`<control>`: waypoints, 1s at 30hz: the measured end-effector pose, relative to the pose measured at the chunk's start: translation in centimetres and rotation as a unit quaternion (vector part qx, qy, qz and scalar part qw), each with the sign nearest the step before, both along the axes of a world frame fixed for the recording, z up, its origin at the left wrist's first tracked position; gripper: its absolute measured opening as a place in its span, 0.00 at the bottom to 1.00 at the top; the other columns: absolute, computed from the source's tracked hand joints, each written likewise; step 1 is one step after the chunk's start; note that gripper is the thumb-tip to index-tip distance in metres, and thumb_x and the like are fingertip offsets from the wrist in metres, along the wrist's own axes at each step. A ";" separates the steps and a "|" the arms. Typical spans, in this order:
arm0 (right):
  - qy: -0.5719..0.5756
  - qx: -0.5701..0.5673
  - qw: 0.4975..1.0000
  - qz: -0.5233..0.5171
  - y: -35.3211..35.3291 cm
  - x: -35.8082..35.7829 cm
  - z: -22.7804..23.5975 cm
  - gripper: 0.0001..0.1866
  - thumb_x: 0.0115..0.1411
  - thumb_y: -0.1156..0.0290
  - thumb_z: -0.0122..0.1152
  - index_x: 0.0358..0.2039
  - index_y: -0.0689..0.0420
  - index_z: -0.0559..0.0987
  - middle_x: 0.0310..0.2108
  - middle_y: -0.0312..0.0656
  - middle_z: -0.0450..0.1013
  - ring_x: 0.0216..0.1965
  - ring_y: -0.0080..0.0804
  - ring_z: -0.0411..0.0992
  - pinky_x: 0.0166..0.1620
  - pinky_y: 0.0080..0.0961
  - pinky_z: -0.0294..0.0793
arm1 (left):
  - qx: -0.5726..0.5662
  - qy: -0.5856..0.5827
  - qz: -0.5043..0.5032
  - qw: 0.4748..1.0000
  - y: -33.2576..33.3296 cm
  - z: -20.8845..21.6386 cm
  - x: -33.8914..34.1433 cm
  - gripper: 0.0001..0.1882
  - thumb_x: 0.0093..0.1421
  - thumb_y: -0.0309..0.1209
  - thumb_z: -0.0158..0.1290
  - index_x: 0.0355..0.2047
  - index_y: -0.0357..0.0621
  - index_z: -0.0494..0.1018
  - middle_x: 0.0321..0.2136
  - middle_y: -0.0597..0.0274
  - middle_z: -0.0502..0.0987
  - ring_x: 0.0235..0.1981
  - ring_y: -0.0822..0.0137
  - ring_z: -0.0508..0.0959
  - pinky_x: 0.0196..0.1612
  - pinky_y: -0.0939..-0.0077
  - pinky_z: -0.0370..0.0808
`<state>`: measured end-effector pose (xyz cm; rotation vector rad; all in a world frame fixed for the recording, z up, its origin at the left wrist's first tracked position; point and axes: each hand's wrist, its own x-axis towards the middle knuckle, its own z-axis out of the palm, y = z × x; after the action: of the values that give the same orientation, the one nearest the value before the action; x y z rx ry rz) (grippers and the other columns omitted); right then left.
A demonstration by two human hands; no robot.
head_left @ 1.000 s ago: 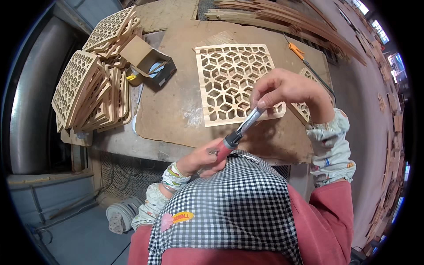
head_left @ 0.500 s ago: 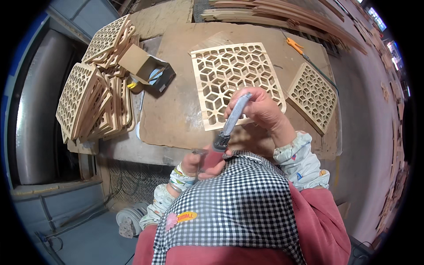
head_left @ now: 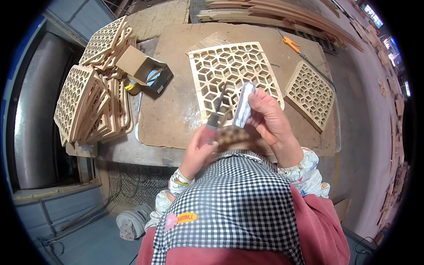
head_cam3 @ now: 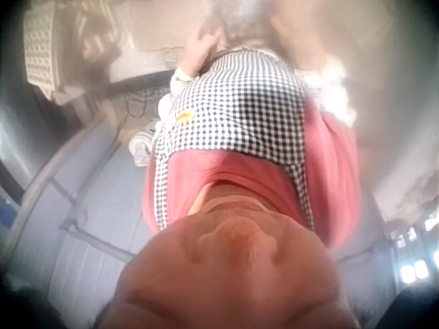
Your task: The person sands the surfaces and edges of a wooden lattice panel using a small handheld sanding tool and a round sanding disc.
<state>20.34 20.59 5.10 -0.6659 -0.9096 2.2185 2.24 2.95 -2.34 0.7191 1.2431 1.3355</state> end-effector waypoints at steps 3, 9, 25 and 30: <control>-0.014 0.034 0.999 -0.032 0.4 0.1 0.7 0.12 0.74 0.65 0.62 0.50 0.59 0.79 0.41 0.38 0.83 0.36 0.18 0.82 0.34 0.10 0.85 | 0.006 0.011 0.028 1.000 -0.3 -0.6 -0.7 0.35 0.67 0.31 0.57 0.72 0.39 0.60 0.29 0.68 0.72 0.18 0.79 0.69 0.19 0.83 0.65; 0.018 0.072 0.996 -0.047 0.2 0.2 0.1 0.12 0.77 0.69 0.57 0.56 0.58 0.77 0.45 0.35 0.81 0.36 0.13 0.77 0.27 0.07 0.73 | -0.003 -0.009 0.037 0.999 -1.5 -0.5 -1.5 0.36 0.66 0.30 0.59 0.72 0.37 0.59 0.31 0.68 0.74 0.20 0.80 0.70 0.22 0.83 0.65; 0.119 0.112 0.978 -0.132 1.4 7.2 -1.0 0.18 0.75 0.65 0.59 0.62 0.54 0.73 0.63 0.48 0.75 0.61 0.36 0.75 0.65 0.42 0.74 | -0.028 0.012 -0.081 0.996 -1.8 -0.8 0.0 0.39 0.62 0.27 0.60 0.73 0.37 0.61 0.45 0.66 0.75 0.41 0.76 0.75 0.46 0.79 0.74; 0.103 0.059 0.951 -0.284 -1.1 14.9 -3.3 0.29 0.69 0.66 0.69 0.67 0.54 0.70 0.51 0.41 0.77 0.55 0.33 0.77 0.63 0.44 0.80 | -0.062 0.007 -0.157 0.986 -0.3 -1.1 0.8 0.40 0.62 0.26 0.60 0.74 0.39 0.60 0.40 0.64 0.76 0.33 0.78 0.74 0.36 0.82 0.72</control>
<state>35.28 19.49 1.79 -0.5434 -0.6367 1.6676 3.07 2.61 -3.39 0.7987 1.1578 0.9885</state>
